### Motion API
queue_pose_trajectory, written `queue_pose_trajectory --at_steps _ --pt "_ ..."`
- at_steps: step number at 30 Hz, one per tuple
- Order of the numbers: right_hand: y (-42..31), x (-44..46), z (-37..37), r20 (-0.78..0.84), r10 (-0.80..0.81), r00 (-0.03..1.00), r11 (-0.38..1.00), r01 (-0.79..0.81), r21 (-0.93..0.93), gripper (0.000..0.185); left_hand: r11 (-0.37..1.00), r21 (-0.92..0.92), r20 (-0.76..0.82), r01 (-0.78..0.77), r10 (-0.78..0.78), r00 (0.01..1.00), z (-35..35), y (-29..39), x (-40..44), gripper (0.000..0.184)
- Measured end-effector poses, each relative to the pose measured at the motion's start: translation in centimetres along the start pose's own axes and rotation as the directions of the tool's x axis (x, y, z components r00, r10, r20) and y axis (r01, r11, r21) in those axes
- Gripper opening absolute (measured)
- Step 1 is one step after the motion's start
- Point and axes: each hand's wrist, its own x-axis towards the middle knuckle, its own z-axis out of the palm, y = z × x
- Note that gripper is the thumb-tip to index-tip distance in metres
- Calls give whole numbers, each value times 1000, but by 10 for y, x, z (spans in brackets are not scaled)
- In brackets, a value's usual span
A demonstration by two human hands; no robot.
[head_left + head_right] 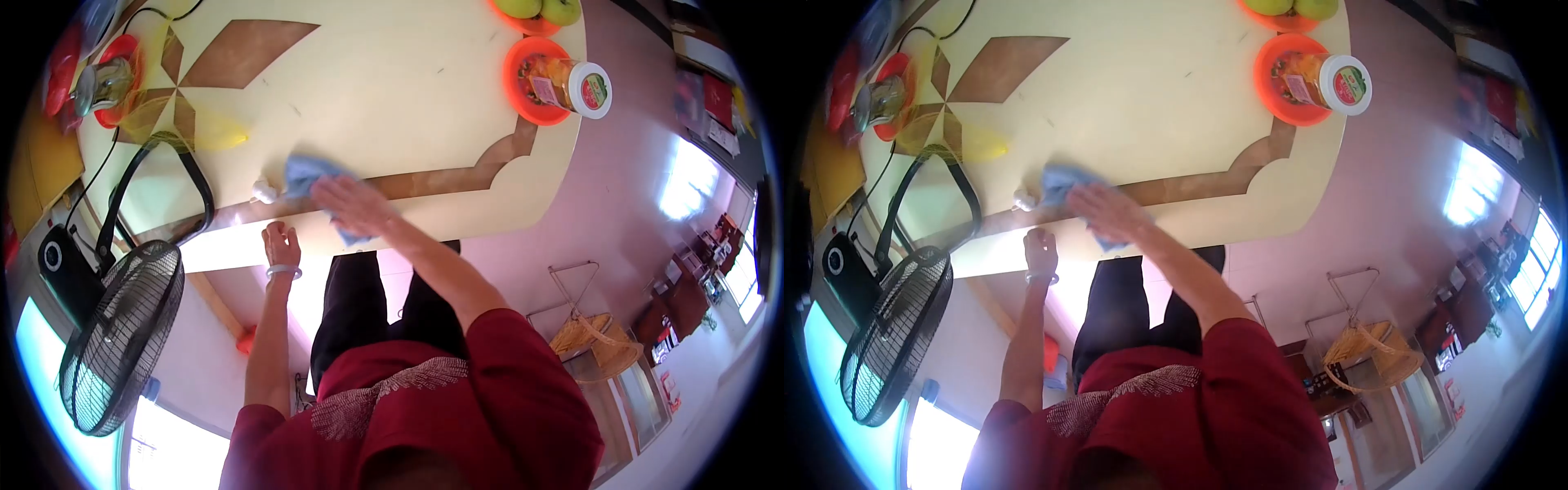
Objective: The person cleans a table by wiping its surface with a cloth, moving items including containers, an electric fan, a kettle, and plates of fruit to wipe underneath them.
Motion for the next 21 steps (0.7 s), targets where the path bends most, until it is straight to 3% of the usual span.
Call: queue_pose_trajectory --at_steps 2,4,5,6,8,10,12,13,15,18,20,21 --pt "38 -14 -43 107 351 930 936 -353 -6 69 998 33 -8 46 -46 999 4 6 2 26" --pt "79 -68 -71 -109 534 838 834 -544 -91 67 996 29 -38 86 -85 996 14 3 2 26" --pt "97 -101 -78 -161 615 772 771 -631 -84 69 993 99 -39 71 -67 997 20 -5 -1 41" --pt "118 -147 -62 -375 537 756 793 -604 -81 70 967 236 -62 96 -84 995 20 11 -9 49" --pt "127 -212 -76 -397 537 744 767 -627 -139 69 864 480 -111 154 -114 987 24 61 -21 65" --pt "121 -256 -63 -330 479 814 809 -555 -196 67 867 449 93 215 -285 954 41 78 -27 106" --pt "112 -249 -68 -181 487 854 834 -517 -193 67 928 286 226 240 -309 924 60 95 -30 132" --pt "105 -238 -73 -102 484 869 848 -494 -193 66 903 309 223 298 -374 900 68 105 -29 138" --pt "130 -173 -97 -87 296 951 921 -309 -236 65 838 351 204 417 -503 840 79 121 -18 150" --pt "182 -43 -131 -411 211 887 854 -372 -364 63 861 300 257 411 -488 834 79 114 -21 153" --pt "213 22 -147 -517 106 849 855 -344 -389 61 852 325 262 410 -498 826 75 119 -15 153" --pt "216 38 -150 -488 155 859 804 -396 -443 55 858 315 248 405 -487 838 79 114 -15 153"
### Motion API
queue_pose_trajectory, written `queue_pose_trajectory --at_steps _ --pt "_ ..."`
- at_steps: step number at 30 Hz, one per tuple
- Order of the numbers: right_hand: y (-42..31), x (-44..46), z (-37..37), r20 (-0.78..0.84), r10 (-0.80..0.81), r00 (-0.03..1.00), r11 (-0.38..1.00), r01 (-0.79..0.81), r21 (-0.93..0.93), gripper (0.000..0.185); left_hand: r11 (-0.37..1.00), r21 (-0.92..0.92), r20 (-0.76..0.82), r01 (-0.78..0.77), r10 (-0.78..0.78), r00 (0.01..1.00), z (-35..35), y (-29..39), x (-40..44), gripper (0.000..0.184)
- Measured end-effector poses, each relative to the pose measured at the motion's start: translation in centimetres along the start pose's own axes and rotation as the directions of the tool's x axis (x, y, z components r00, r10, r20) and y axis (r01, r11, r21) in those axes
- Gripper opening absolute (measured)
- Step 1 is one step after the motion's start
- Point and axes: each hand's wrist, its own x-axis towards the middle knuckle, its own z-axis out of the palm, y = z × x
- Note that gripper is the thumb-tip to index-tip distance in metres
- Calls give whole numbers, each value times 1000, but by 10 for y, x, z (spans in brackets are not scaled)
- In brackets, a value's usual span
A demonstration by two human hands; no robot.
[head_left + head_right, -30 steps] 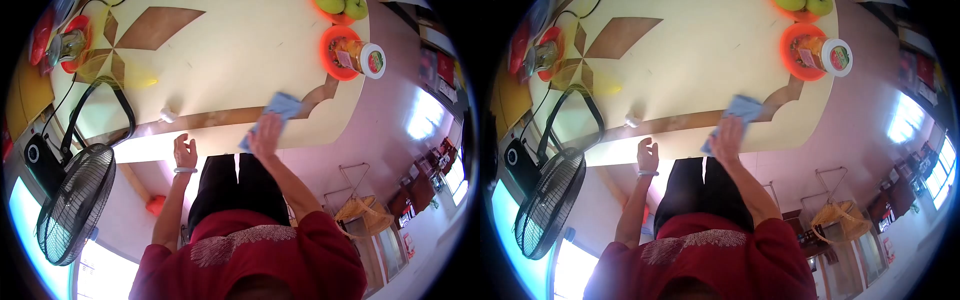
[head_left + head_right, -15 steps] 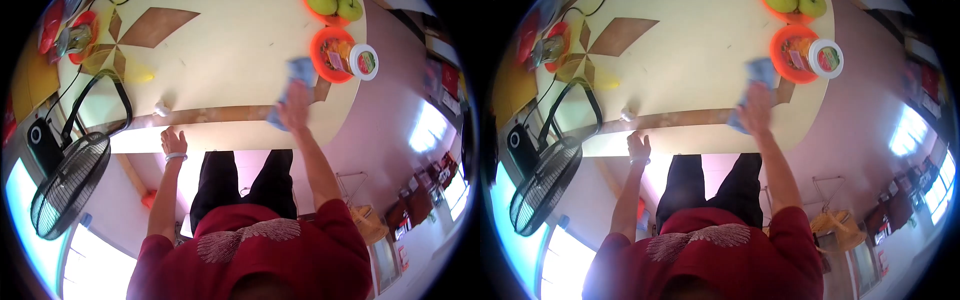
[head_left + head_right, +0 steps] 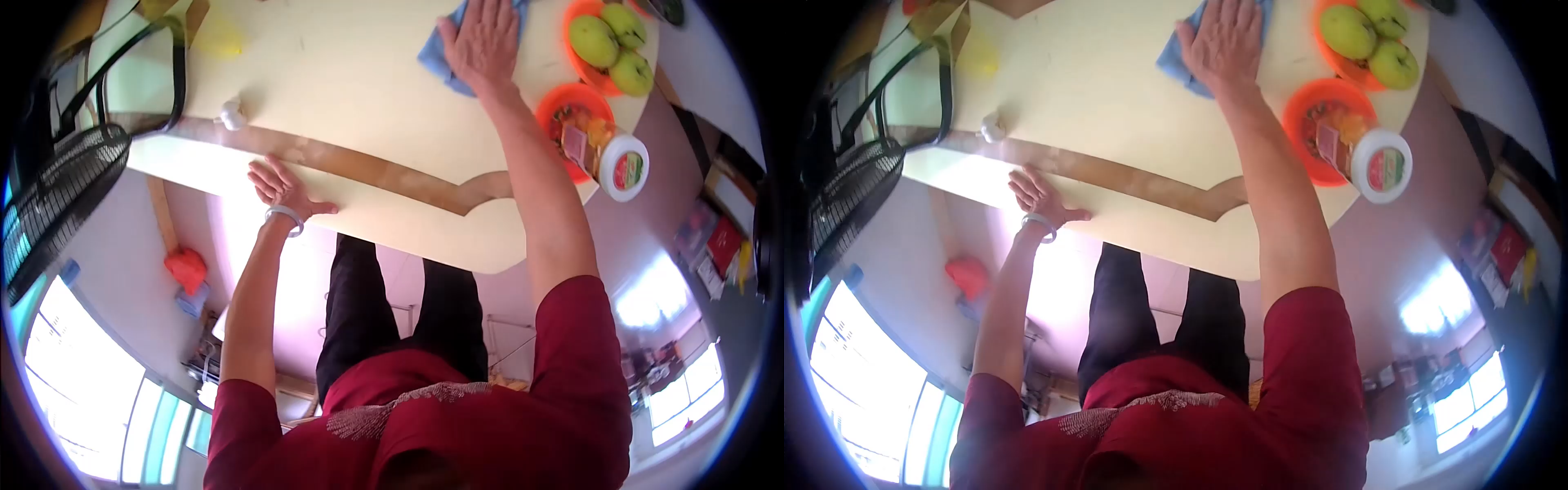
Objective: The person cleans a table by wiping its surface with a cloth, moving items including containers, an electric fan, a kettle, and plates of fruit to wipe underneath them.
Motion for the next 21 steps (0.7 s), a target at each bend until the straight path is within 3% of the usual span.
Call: queue_pose_trajectory --at_steps 2,4,5,6,7,9,11,13,15,17,20,21 --pt "-9 -3 2 142 78 987 983 -52 -178 54 999 3 67 43 -43 997 -8 5 -8 153" --pt "-20 -64 -4 -79 -85 993 993 90 70 59 1000 13 51 19 -20 998 -9 6 -9 151" --pt "-31 -111 -21 -13 -162 987 978 162 128 60 999 22 54 37 -38 998 -10 8 -10 150" --pt "-38 -157 -47 178 -212 961 962 173 212 61 999 9 51 37 -38 998 -10 9 -11 150" --pt "-40 -208 -60 217 -258 941 942 196 271 63 999 -4 47 34 -34 998 -9 8 -10 151" --pt "-37 -292 -88 519 -358 776 909 165 382 72 1000 -10 34 22 -22 999 -11 8 -10 151" --pt "-45 -281 -93 486 -353 799 913 181 366 75 1000 8 33 29 -29 999 -12 7 -12 152" --pt "-67 -201 -71 421 -256 870 943 129 305 73 999 -46 1 6 -6 1000 -9 4 -8 152" --pt "-94 -112 -35 169 -180 969 980 162 112 71 999 -49 -4 6 -7 1000 -1 -1 -8 152" --pt "-108 -46 -5 39 -100 994 989 95 116 67 999 -38 -22 19 -19 1000 -2 1 -7 151" --pt "-110 -41 9 -43 -103 994 982 109 154 65 996 -85 -44 -24 20 999 -4 0 -11 150" --pt "-107 -67 -5 44 -172 984 974 163 156 67 994 -100 -60 -52 47 997 -4 0 -14 150"
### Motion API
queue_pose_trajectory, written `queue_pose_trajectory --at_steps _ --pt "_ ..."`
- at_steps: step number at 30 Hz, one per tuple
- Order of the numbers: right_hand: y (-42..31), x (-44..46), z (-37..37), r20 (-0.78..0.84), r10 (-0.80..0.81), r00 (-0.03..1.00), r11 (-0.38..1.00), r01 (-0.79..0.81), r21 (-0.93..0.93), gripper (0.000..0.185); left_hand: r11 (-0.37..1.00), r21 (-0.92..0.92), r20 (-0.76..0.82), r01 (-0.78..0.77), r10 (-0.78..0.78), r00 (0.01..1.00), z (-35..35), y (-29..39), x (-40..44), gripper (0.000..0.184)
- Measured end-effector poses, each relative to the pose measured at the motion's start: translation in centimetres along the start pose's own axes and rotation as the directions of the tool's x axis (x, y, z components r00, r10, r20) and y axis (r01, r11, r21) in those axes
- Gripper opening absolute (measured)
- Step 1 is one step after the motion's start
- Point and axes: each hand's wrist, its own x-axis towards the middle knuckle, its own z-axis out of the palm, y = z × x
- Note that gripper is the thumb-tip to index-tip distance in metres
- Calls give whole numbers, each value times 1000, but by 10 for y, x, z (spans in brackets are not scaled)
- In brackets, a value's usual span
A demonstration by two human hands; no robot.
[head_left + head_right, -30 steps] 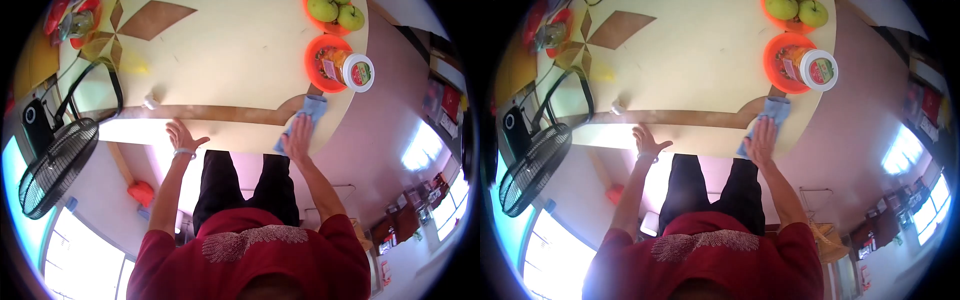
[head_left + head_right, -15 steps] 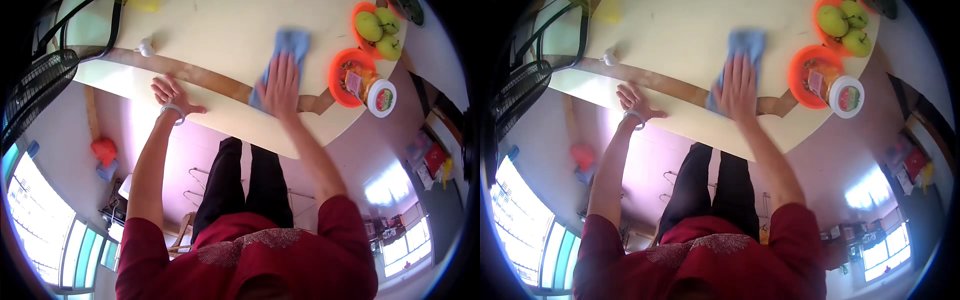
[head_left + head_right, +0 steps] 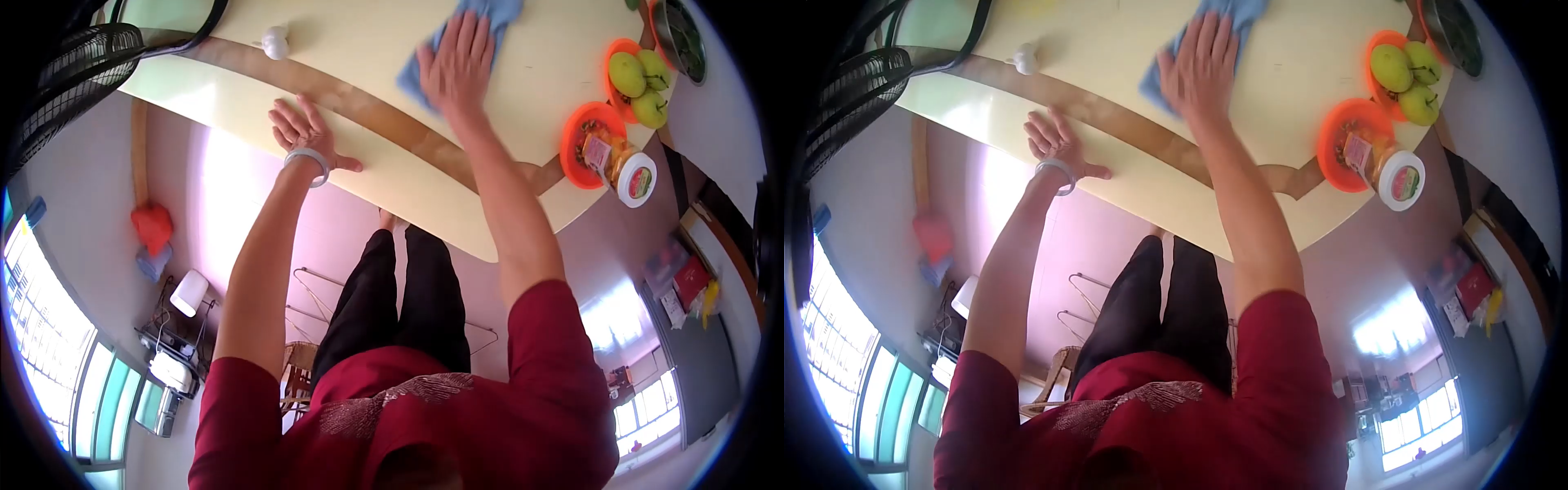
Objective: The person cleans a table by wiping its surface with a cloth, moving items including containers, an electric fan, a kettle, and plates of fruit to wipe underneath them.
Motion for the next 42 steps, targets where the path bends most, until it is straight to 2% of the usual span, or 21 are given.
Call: queue_pose_trajectory --at_steps 4,7,10,12,13,16,17,19,21,23,25,26,27,28,30,32,34,36,39,41,42 --pt "0 -180 -53 327 -229 917 970 186 158 68 999 11 62 39 -39 997 -6 2 0 149" --pt "16 -183 -51 333 -354 874 932 298 209 65 1000 14 78 4 -5 997 -10 -1 3 151" --pt "13 -23 -17 57 -104 993 992 107 -60 63 1000 -3 100 12 -12 995 -2 -3 0 151" --pt "29 70 21 -154 53 987 988 -74 -134 63 999 -38 54 37 -35 998 -1 -4 6 150" --pt "18 86 16 22 204 979 970 -200 -137 65 999 -16 100 50 -48 994 -10 0 2 150" --pt "22 60 24 -175 -82 981 991 62 -116 62 999 -34 47 28 -27 999 -4 -3 1 150" --pt "12 19 13 -138 -188 972 980 176 -95 61 999 -31 59 28 -26 998 -5 -4 0 149" --pt "-10 -83 -27 198 -287 937 957 289 22 62 999 -34 69 18 -15 997 -12 -1 -2 149" --pt "15 -178 -56 407 -512 757 859 433 275 64 999 -30 89 27 -24 996 -15 3 -3 148" --pt "53 -188 -50 243 -680 691 729 607 315 67 999 -28 89 39 -36 995 -14 -2 0 150" --pt "77 -139 -38 321 -563 761 820 467 332 66 999 -42 78 28 -25 997 -7 -4 3 152" --pt "78 -97 -30 188 -413 891 900 367 235 65 998 -52 64 22 -18 998 -8 -5 6 153" --pt "73 -47 -24 133 -271 953 962 264 70 67 998 -61 63 16 -12 998 -7 -5 3 153" --pt "67 4 -18 75 -123 990 989 128 -80 68 998 -69 61 8 -4 998 -6 -5 1 153" --pt "42 76 16 -68 169 983 968 -179 -176 68 998 -66 68 24 -19 998 -7 -4 3 154" --pt "3 98 41 -176 93 980 974 -126 -189 66 995 -101 42 1 3 999 -5 -6 0 154" --pt "-32 61 31 -69 -212 975 977 209 -51 64 993 -118 20 -10 13 1000 -2 -9 -1 154" --pt "-52 -22 -9 94 -366 926 927 355 121 63 995 -99 25 -10 13 1000 -8 -6 -2 153" --pt "-12 -140 -47 370 -500 783 865 436 248 69 994 -104 51 29 -24 998 -13 -2 -2 150" --pt "14 -148 -59 340 -617 710 785 524 331 64 993 -114 67 36 -29 997 -13 -4 -3 149" --pt "12 -131 -48 327 -568 755 823 509 252 64 991 -130 55 23 -15 998 -14 -5 -3 149"
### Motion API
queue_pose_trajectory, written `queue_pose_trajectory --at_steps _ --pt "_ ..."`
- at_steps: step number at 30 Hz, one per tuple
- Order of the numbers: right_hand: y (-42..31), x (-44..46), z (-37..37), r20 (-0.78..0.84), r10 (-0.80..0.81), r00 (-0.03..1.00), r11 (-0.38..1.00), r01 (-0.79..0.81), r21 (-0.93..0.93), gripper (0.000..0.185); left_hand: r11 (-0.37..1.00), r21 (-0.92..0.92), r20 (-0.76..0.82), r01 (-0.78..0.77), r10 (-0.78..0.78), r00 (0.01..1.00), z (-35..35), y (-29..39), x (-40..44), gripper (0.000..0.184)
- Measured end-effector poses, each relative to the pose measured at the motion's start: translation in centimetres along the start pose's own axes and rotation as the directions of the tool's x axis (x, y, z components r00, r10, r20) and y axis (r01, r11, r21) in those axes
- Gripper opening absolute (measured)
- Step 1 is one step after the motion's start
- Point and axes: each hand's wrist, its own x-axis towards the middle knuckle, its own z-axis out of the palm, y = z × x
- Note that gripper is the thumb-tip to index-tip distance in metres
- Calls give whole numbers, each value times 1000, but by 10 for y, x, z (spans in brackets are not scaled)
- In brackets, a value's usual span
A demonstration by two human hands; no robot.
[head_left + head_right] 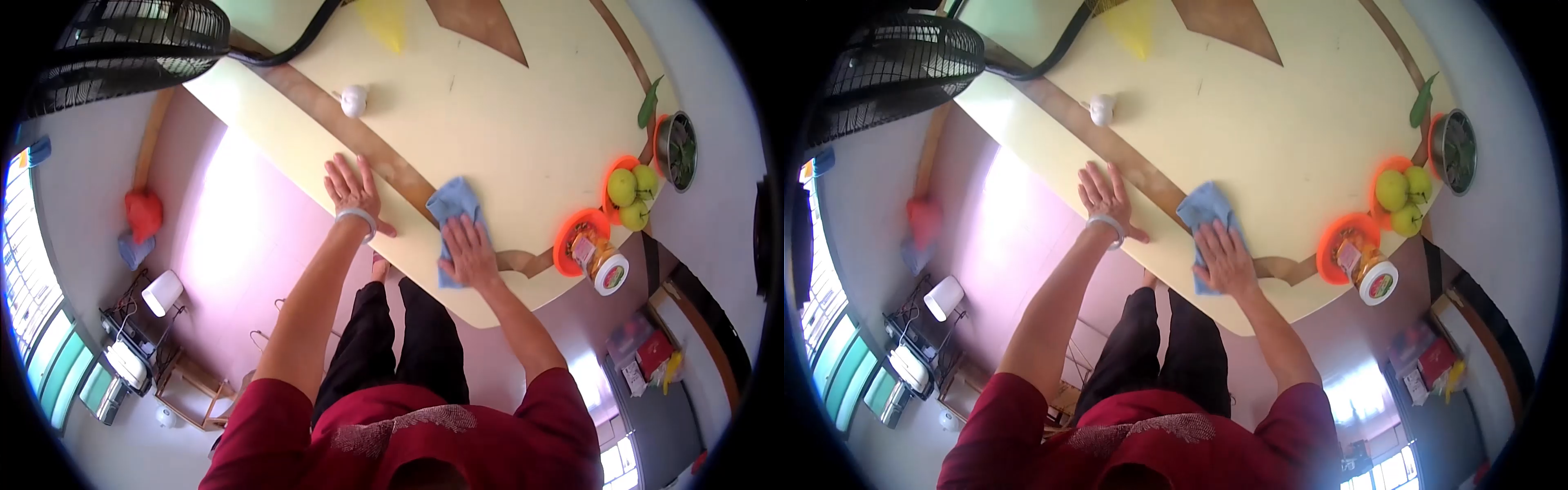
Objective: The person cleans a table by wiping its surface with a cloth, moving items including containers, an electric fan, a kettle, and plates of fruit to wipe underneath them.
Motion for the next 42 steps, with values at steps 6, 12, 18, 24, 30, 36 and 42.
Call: queue_pose_trajectory --at_steps 6,12,18,24,30,36,42 --pt "107 243 -35 -407 289 866 908 -383 -169 64 1000 -18 16 0 1 1000 5 -2 4 151" --pt "71 200 -19 -442 226 868 939 -315 -139 59 998 -42 -27 -52 51 998 9 -7 1 153" --pt "-1 12 3 -8 -13 1000 999 13 50 61 999 -12 8 -33 33 999 7 -5 4 153" --pt "131 204 -27 -438 285 852 897 -399 -192 60 998 -28 6 -48 48 999 4 -3 3 152" --pt "138 263 -25 -545 316 777 841 -495 -218 57 999 -26 -4 -47 47 999 10 -9 -3 152" --pt "20 70 -18 -105 3 994 998 -10 -67 62 999 9 -25 -41 41 999 8 -5 2 152" --pt "14 -35 -4 48 -127 991 992 127 10 64 994 -30 -116 -102 98 988 14 -12 0 151"
